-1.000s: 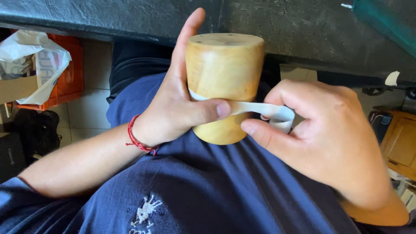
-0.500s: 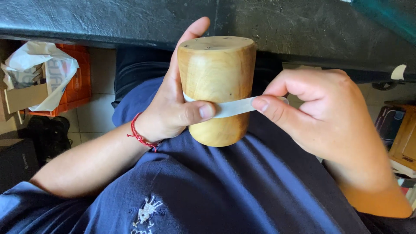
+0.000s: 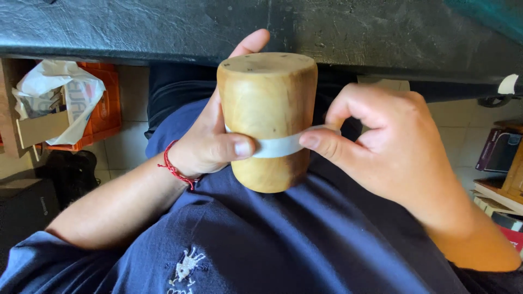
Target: Applying masking tape to the seam of a two-part wooden cylindrical container to hold it together.
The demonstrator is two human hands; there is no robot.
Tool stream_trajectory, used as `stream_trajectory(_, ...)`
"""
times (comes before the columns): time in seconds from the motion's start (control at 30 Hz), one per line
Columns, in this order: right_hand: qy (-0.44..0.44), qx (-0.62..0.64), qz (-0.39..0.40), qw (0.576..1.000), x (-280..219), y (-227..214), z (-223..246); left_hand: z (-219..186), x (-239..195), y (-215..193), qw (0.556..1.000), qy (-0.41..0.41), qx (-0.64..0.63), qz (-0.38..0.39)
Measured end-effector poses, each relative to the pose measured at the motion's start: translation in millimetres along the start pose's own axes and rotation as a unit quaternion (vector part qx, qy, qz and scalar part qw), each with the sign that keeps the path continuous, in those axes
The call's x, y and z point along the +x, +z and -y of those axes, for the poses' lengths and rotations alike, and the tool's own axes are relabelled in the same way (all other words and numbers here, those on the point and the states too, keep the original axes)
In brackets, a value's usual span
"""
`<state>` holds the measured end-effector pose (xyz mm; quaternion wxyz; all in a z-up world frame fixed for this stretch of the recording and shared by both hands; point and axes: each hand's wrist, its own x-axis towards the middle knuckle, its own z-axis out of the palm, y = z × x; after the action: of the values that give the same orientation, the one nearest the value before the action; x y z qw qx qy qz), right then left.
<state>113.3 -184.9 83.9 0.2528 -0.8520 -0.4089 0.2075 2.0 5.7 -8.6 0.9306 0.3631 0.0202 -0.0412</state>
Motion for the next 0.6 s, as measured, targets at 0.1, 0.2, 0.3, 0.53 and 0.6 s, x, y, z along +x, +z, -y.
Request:
stream_trajectory(0.1, -0.027, 0.066, 0.047, 0.996, 1.9, 0.9, -0.3, -1.5, -1.9, -4.9, 0.998, -0.025, -0.040, 0.039)
stream_trajectory(0.2, -0.042, 0.137, 0.055, 0.988, 0.4, 7.9, -11.8, -0.6, -2.3, -8.1, 0.995, -0.019, -0.073, 0.065)
stream_trajectory(0.3, -0.046, 0.215, 0.061, 0.974, -1.2, 19.3, -26.0, -1.0, 0.2, -15.9, 0.992, -0.035, -0.095, 0.079)
stream_trajectory(0.53, -0.091, 0.264, 0.015, 0.960, 5.7, 28.5, -16.9, -4.5, 10.0, -34.5, 0.982, -0.090, -0.116, 0.117)
stream_trajectory(0.6, -0.084, 0.251, -0.027, 0.964, 7.2, 29.9, -16.0, -6.6, 11.0, -32.8, 0.986, -0.084, -0.103, 0.102)
